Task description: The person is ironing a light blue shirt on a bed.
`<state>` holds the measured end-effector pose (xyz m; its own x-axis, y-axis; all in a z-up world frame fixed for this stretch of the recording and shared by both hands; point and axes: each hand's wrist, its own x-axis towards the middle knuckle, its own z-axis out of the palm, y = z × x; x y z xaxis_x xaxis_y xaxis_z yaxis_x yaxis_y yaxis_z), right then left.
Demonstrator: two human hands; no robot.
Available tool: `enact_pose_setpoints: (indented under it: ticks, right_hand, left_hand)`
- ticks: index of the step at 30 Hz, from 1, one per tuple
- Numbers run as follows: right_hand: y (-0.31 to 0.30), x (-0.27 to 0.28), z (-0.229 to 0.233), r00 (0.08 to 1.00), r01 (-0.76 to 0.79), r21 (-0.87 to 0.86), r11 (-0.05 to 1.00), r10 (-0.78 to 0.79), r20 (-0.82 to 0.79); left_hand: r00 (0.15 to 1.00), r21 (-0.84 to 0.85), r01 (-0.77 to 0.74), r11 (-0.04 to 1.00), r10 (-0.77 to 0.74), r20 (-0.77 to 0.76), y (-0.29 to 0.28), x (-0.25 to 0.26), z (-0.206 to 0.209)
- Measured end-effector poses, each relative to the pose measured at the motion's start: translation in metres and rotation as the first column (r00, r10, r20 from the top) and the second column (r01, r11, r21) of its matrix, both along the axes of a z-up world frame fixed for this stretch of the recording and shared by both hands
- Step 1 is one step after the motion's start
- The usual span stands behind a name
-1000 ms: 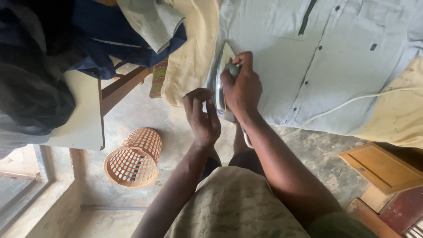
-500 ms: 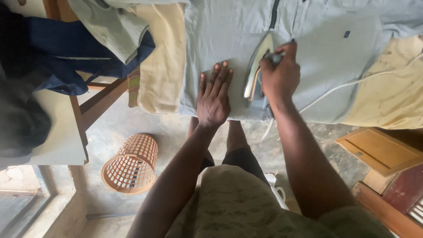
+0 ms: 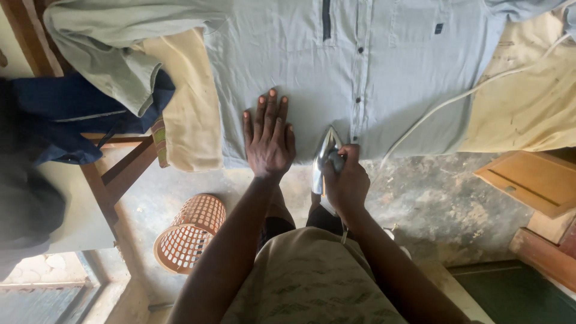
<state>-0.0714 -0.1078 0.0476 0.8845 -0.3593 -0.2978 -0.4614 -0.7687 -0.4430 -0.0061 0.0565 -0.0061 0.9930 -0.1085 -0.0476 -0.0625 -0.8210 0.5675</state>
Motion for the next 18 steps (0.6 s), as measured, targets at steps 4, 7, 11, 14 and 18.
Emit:
enact_pose_setpoints:
  ticks: [4, 7, 11, 14, 18]
  right_hand:
    - [-0.006, 0.025, -0.009, 0.999, -0.044, 0.066, 0.997, 0.042, 0.031]
    - [-0.010, 0.071, -0.017, 0.990, -0.058, 0.072, 0.996, 0.048, 0.134]
    - [-0.007, 0.140, -0.012, 0.975, -0.054, 0.004, 0.999, 0.052, 0.217]
    - [-0.005, 0.149, -0.012, 0.944, -0.099, 0.096, 0.990, 0.063, 0.324]
    - [0.002, 0.099, 0.003, 0.968, -0.150, 0.083, 0.985, 0.129, 0.217]
  left_hand:
    - [1.000, 0.039, -0.012, 0.999, 0.012, 0.017, -0.002, 0.001, -0.002]
    - [1.000, 0.028, -0.018, 0.999, 0.018, 0.023, -0.001, 0.000, 0.002]
    - [0.999, -0.004, -0.031, 1.000, 0.031, 0.041, -0.003, -0.004, -0.001]
    - [0.998, 0.016, -0.047, 0.999, 0.047, 0.044, -0.004, -0.003, -0.002]
    - [0.997, 0.003, -0.043, 0.999, 0.043, 0.062, -0.006, -0.004, -0.003]
